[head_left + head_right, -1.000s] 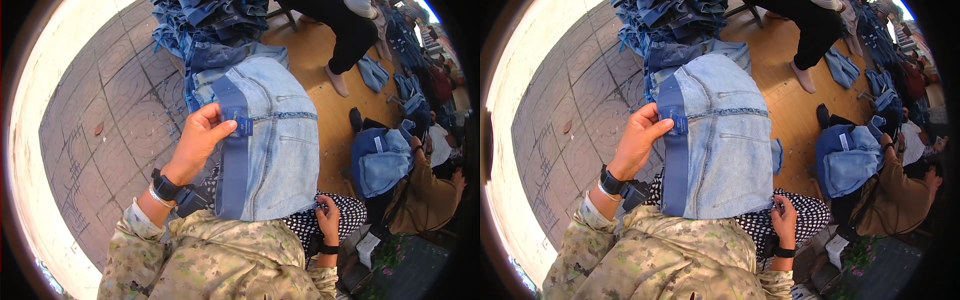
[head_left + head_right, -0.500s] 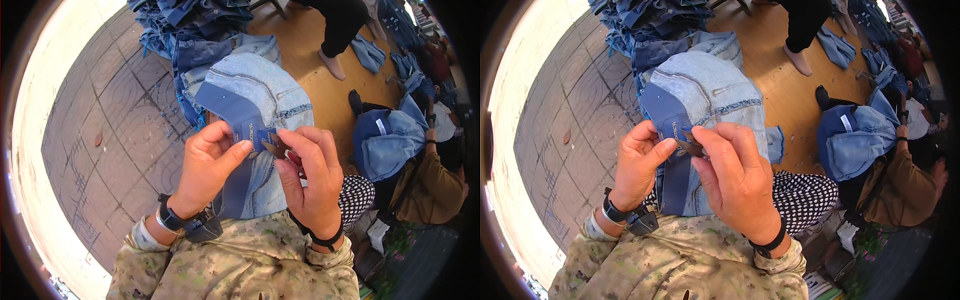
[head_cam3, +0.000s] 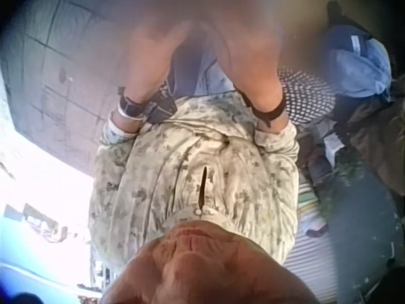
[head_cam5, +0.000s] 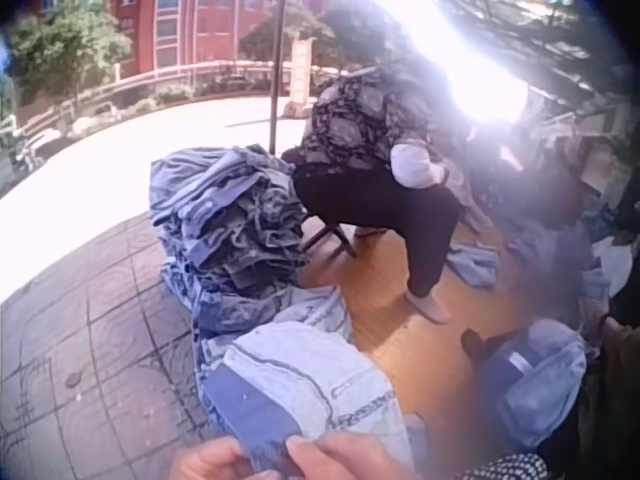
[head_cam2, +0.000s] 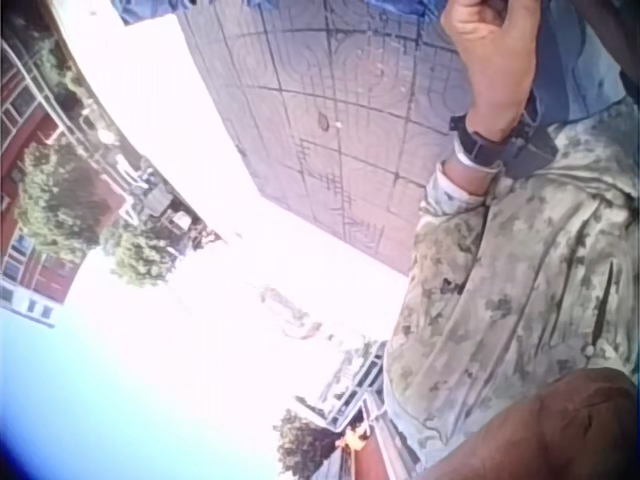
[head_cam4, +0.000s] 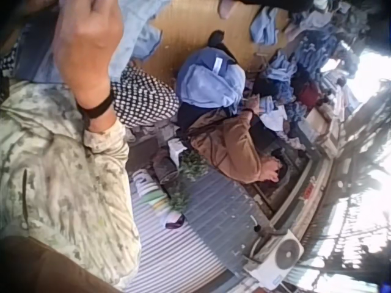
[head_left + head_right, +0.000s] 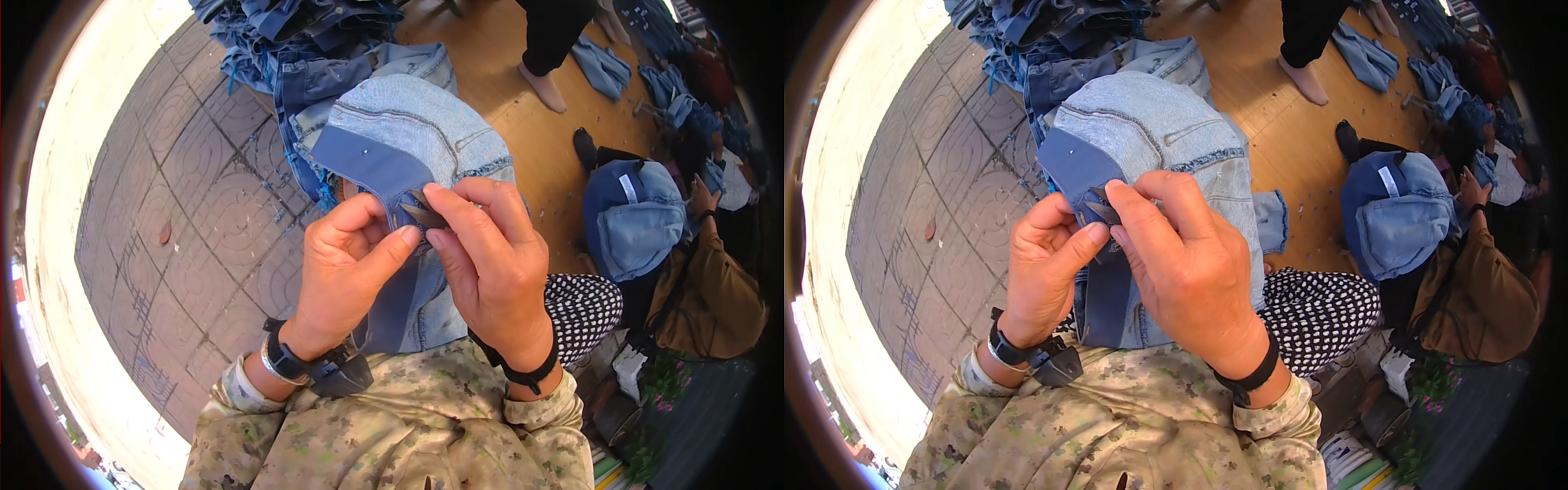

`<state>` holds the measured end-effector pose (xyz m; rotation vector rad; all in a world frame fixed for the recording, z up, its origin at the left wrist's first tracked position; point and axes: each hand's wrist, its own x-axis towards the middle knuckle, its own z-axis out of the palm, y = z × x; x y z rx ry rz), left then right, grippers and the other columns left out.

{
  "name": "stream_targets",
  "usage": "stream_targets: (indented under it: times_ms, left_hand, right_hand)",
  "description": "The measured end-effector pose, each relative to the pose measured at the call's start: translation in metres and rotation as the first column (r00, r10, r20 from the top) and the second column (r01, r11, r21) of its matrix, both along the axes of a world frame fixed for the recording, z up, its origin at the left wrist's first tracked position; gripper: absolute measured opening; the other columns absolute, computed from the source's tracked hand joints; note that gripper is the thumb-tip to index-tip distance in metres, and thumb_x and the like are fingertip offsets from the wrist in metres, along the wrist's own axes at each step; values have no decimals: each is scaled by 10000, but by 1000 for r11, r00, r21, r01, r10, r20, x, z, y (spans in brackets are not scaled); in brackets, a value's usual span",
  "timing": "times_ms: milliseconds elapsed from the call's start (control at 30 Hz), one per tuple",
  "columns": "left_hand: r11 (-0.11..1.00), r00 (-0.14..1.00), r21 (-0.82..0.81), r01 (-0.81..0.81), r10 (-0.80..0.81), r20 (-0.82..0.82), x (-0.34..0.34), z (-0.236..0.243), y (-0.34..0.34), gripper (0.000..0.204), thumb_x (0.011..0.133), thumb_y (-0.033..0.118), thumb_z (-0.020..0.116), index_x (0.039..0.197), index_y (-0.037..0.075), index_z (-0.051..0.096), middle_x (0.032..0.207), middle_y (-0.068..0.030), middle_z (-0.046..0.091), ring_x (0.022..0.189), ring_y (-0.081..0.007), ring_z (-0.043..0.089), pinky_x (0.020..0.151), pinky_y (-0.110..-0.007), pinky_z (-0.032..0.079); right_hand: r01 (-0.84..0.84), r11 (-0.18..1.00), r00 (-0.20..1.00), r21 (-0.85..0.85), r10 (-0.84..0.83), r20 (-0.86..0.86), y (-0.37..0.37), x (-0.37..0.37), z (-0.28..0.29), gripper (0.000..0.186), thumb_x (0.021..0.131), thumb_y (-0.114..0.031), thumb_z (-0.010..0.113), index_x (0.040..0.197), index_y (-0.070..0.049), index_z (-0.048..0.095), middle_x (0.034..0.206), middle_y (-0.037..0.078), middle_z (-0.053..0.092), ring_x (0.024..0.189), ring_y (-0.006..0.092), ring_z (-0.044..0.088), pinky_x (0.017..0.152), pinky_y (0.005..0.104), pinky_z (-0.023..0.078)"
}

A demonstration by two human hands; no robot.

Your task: The person uses small shears to trim loose threads from the frayed leg openings and waistbands of denim garments. They rotate each piece to access different seams and labels before setting it aside and selecting another from the stack.

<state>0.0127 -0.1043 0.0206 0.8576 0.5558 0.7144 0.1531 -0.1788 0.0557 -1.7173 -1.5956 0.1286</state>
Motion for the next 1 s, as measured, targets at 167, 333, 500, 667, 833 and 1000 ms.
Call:
stream_targets:
  times_ms: [167, 333, 500, 667, 833, 1000]
  left_hand:
    - [1000, 1000, -18, 3, -3, -23, 1, 2, -1, 145, 885, -64, 612, 1020, -12, 602, 976, -2, 632, 871, -28, 564, 738, -189, 466]
    - [1000, 1000, -18, -11, 10, -29, 1, 1, -2, 116, 890, -59, 608, 992, -6, 597, 920, 13, 626, 793, -5, 539, 674, -167, 443]
    - [1000, 999, -11, -6, 6, -38, 1, 0, -2, 110, 886, -62, 613, 980, -8, 594, 914, 11, 626, 795, -5, 542, 670, -164, 443]
    - [1000, 999, 18, -15, 16, -46, 2, 1, -2, 113, 884, -66, 615, 981, -12, 593, 922, 9, 629, 809, -7, 548, 674, -166, 448]
    - [1000, 1000, -24, -10, 9, -28, 0, 1, -2, 117, 884, -67, 614, 983, -11, 590, 931, 4, 632, 818, -13, 555, 684, -173, 454]
    - [999, 1000, -38, -8, 7, -23, -1, -1, -1, 119, 883, -65, 616, 984, -6, 590, 942, 0, 634, 831, -17, 558, 699, -179, 457]
  right_hand:
    - [2, 1000, 998, -5, -3, -66, -3, 1, -2, 327, 750, 35, 704, 1073, 16, 655, 951, 133, 602, 790, 250, 614, 660, 303, 506]
    - [-3, 1000, 997, 31, 6, -83, -1, 0, -4, 325, 754, 36, 699, 1075, 17, 655, 950, 130, 603, 779, 237, 604, 662, 292, 499]
    - [10, 1000, 996, 14, -9, -94, 1, -3, -4, 321, 759, 29, 698, 1077, 15, 655, 944, 129, 602, 776, 237, 605, 658, 292, 498]
    - [27, 999, 998, 19, -26, -58, 1, -4, -3, 310, 766, 20, 700, 1073, 11, 658, 939, 123, 603, 765, 234, 609, 650, 292, 497]
    - [20, 1000, 995, 19, -18, -102, 1, -6, -4, 302, 769, 20, 701, 1068, 13, 661, 943, 125, 608, 765, 232, 613, 648, 288, 496]
    - [19, 1000, 993, 23, -16, -121, 1, -6, -6, 311, 765, 28, 702, 1073, 15, 659, 946, 129, 611, 770, 234, 610, 661, 287, 495]
